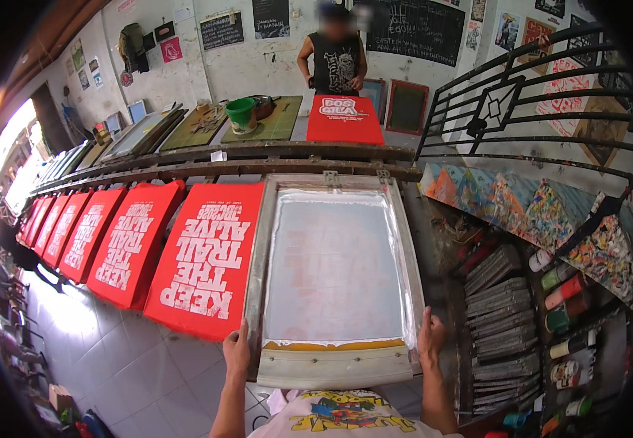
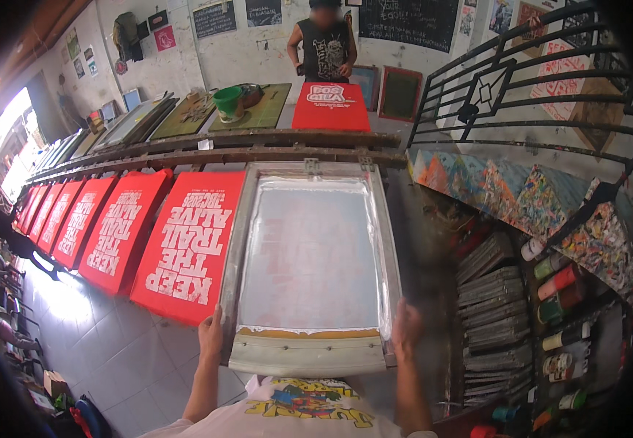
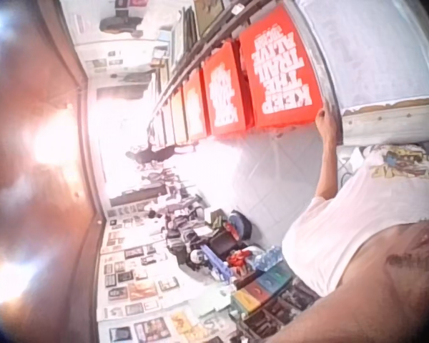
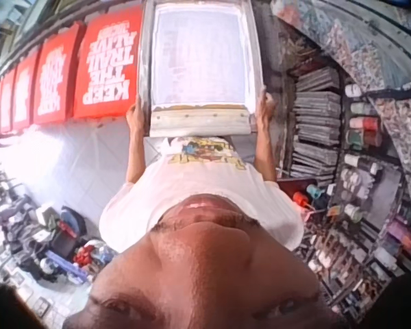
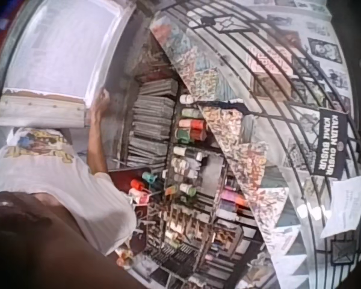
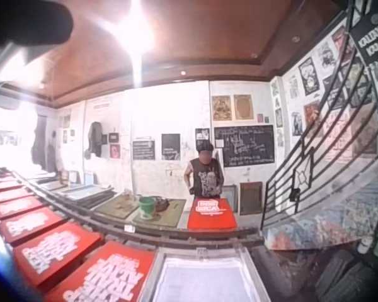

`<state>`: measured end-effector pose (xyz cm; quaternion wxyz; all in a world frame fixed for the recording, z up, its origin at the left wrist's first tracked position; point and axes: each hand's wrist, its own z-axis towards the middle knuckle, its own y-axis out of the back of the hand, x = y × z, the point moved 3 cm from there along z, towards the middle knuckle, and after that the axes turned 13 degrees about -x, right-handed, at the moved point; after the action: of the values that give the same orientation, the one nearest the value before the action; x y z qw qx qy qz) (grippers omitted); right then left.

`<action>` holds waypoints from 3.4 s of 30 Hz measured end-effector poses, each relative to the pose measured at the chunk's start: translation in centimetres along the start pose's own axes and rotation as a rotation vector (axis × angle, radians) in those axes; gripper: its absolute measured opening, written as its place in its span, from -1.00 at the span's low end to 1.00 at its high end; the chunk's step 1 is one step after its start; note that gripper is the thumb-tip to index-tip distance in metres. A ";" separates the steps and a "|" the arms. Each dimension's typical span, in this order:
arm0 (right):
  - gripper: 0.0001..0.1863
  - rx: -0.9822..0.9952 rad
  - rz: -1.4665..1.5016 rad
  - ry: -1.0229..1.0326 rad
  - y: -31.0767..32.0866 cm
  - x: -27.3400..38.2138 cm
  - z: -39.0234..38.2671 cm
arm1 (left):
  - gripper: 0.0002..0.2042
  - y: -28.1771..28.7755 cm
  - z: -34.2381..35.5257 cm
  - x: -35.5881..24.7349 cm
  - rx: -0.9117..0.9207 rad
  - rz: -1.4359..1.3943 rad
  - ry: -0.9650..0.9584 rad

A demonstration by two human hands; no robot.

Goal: The person performs screen printing on red t-shirts by using a squeegee to spread white ink across a mesh screen and then lifting the screen to reveal the printed design.

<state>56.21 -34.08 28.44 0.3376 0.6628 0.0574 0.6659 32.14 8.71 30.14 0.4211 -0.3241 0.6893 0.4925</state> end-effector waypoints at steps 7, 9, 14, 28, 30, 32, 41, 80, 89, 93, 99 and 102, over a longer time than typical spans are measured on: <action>-0.50 0.209 0.123 -0.039 -3.1 4.1 -4.9 | -0.36 9.6 -1.8 1.2 -0.162 0.028 0.087; -0.50 0.290 0.175 -0.030 -4.2 6.4 -6.7 | -0.36 12.4 -1.6 3.9 -0.238 -0.005 0.080; -0.42 0.441 0.201 -0.013 -6.8 9.5 -8.3 | -0.36 16.6 -3.6 5.0 -0.388 0.016 0.113; -0.32 0.610 0.133 0.000 -12.9 11.2 -6.6 | -0.38 17.3 -7.1 5.0 -0.606 -0.126 0.244; -0.34 0.614 0.137 -0.012 -13.7 11.6 -6.4 | -0.39 17.4 -6.4 5.0 -0.607 -0.106 0.254; -0.35 0.652 0.150 -0.036 -13.6 13.0 -7.9 | -0.39 18.3 -5.1 6.0 -0.608 -0.101 0.244; -0.41 0.500 0.218 -0.065 -17.9 13.9 -13.8 | -0.34 21.3 8.3 5.6 -0.437 0.024 0.212; -0.51 -0.020 0.052 -0.182 -29.2 19.6 -30.7 | -0.42 21.5 41.6 7.7 0.148 0.246 -0.141; -0.54 -0.102 0.086 0.049 -30.9 18.4 -31.2 | -0.45 19.7 42.1 10.6 0.083 0.165 -0.198; -0.48 -0.087 0.132 -0.001 -30.6 19.9 -31.1 | -0.46 19.2 41.5 9.4 0.074 0.116 -0.258; -0.52 -0.114 0.079 0.114 -30.2 19.7 -30.8 | -0.52 19.2 41.8 10.0 0.097 0.115 -0.277; -0.54 -0.103 0.129 0.158 -30.1 19.1 -31.6 | -0.57 19.1 43.2 12.6 0.058 -0.072 -0.259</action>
<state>40.39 10.77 25.16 0.3224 0.5924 0.0066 0.7383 21.48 55.22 19.63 0.5331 -0.2701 0.6309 0.4948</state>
